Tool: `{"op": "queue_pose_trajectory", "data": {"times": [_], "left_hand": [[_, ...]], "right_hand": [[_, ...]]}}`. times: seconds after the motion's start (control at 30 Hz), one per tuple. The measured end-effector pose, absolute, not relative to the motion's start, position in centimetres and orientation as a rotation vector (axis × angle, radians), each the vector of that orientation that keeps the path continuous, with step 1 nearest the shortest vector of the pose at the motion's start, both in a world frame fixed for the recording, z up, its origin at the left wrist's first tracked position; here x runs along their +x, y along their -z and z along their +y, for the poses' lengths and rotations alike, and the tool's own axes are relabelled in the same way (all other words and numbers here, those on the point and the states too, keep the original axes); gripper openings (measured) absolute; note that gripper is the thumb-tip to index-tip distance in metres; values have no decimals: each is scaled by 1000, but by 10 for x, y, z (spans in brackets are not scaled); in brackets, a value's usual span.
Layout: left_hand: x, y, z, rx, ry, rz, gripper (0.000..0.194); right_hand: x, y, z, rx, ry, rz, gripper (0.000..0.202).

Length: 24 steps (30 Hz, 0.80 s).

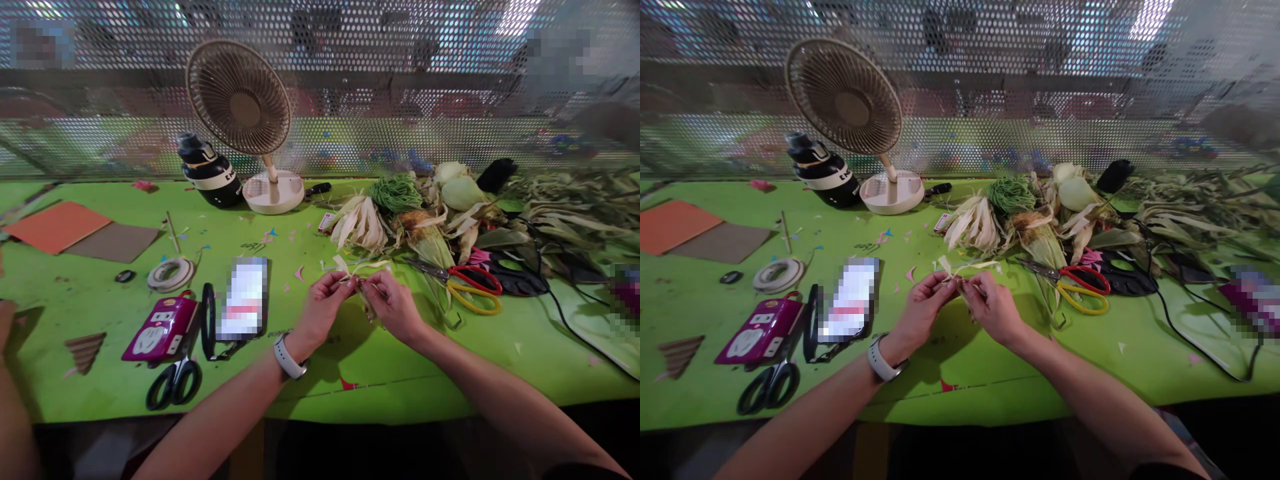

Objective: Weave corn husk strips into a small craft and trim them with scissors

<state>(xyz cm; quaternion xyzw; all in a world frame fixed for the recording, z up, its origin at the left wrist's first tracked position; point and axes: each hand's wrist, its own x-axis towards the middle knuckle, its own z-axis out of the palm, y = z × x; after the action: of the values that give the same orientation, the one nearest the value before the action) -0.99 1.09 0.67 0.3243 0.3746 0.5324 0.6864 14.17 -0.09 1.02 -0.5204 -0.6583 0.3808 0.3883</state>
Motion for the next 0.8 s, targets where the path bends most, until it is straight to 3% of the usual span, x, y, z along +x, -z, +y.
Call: {"op": "queue_pose_trajectory", "data": {"times": [0.27, 0.5, 0.8], "left_hand": [[-8, -9, 9, 576, -1208, 846, 26], [-9, -10, 10, 675, -1224, 928, 24], [-11, -7, 8, 817, -1164, 942, 31]], "right_hand": [[140, -12, -1, -1322, -993, -1653, 25], [142, -12, 2, -1283, -746, -1787, 23], [141, -17, 1, -1301, -803, -1736, 25]]}}
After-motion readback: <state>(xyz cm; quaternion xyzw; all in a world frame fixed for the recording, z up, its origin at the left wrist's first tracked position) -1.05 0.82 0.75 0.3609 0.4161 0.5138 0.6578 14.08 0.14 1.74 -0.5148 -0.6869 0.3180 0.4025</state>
